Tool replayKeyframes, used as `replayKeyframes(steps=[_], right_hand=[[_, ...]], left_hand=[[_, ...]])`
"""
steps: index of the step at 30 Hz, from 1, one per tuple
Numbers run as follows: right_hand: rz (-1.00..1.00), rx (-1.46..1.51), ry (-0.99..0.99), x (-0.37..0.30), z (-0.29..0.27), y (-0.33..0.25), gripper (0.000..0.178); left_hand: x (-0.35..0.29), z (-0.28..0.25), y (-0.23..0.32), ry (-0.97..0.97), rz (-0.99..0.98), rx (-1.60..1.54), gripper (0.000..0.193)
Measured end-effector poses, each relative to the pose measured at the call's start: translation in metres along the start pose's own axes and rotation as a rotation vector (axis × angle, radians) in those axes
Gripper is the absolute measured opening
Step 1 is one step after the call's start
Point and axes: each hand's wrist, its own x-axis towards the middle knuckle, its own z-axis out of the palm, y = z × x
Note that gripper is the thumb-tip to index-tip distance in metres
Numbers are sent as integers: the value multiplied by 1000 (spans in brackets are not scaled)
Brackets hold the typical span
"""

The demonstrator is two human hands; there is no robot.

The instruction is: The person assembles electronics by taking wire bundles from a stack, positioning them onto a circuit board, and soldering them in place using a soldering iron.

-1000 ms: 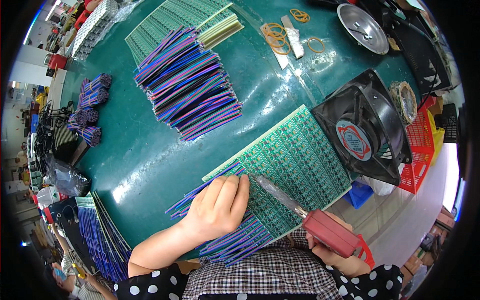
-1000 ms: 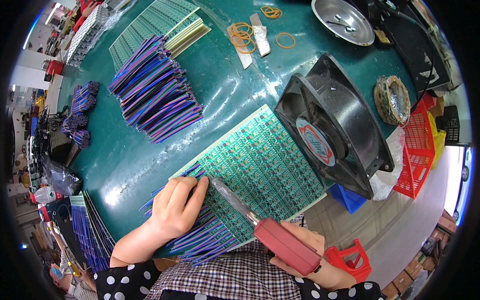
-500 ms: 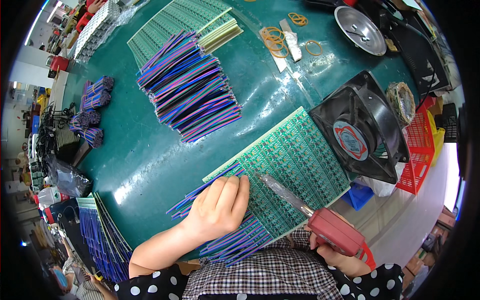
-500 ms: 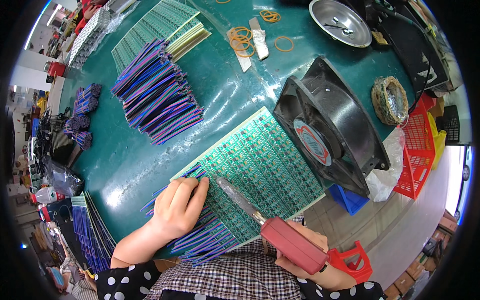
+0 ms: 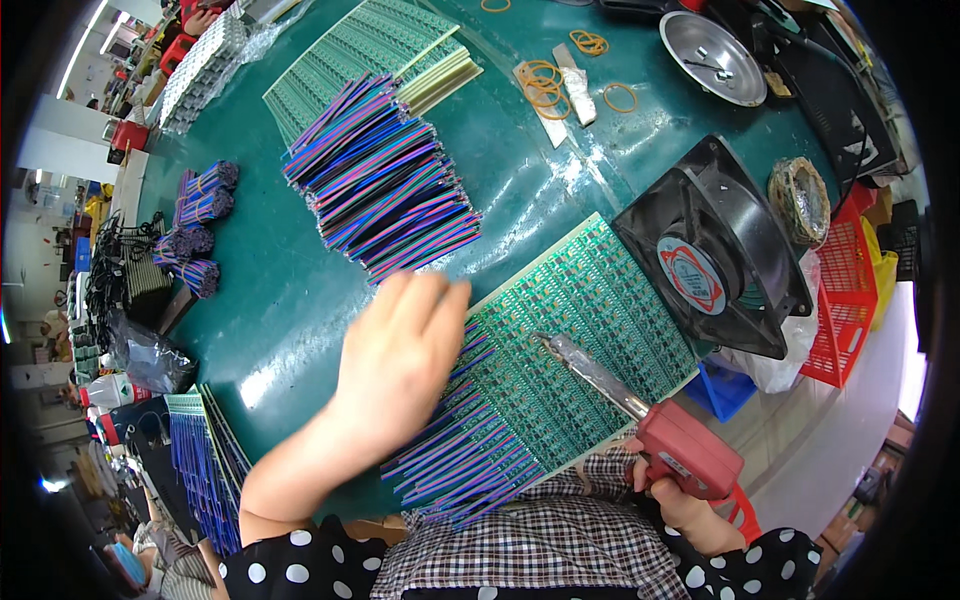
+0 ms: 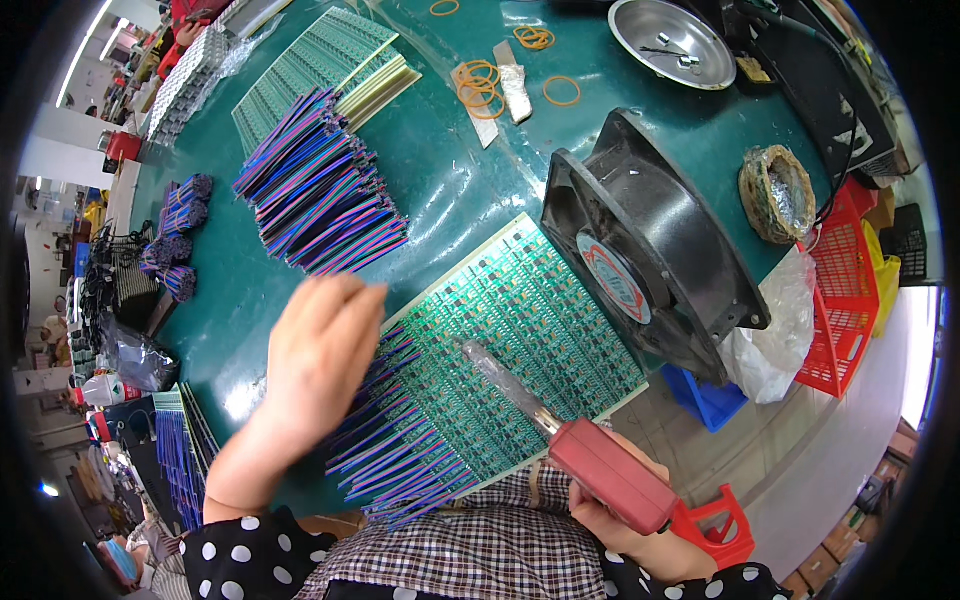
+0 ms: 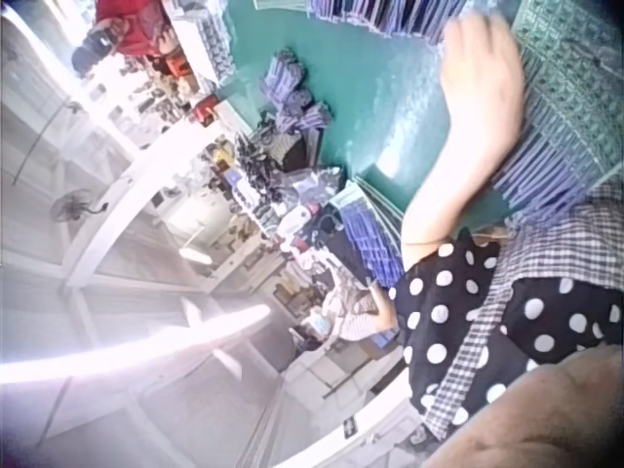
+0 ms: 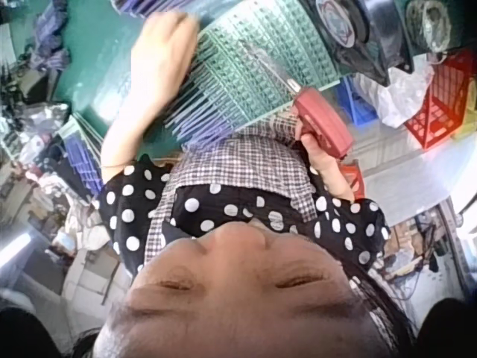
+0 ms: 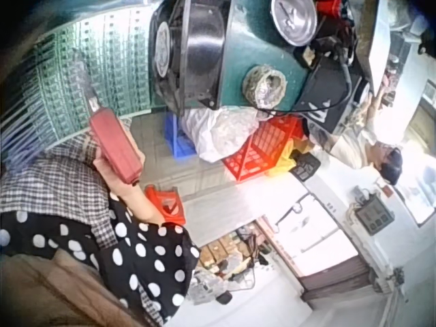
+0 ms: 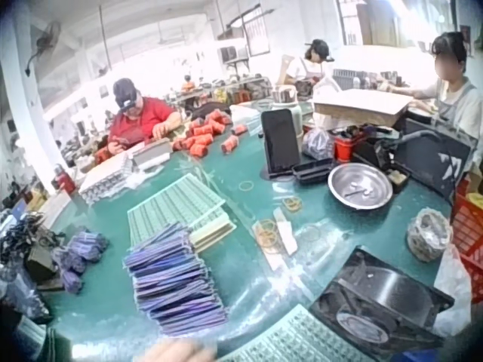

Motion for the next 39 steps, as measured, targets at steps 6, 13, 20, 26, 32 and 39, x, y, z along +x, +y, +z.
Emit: replayKeyframes(steps=[6, 13, 20, 26, 32, 39], right_hand=[[-235, -439, -200, 2, -9, -1, 50], [-23, -110, -112, -4, -11, 10, 54], [-96, -186, -54, -8, -6, 20, 53], [-81, -183, -69, -7, -7, 10, 51], [-62, -175, -146, -3, -7, 0, 50], [-113, -320, -135, -8, -6, -9, 50]], left_hand=[[25, 31, -30, 108, 81, 184, 16], [25, 35, -30, 162, -23, 41, 11], [19, 16, -30, 154, -88, -17, 10], [-6, 1, -17, -24, -456, -448, 13], [-22, 11, -20, 35, -267, -194, 13], [-27, -1, 10, 70, 95, -31, 22]])
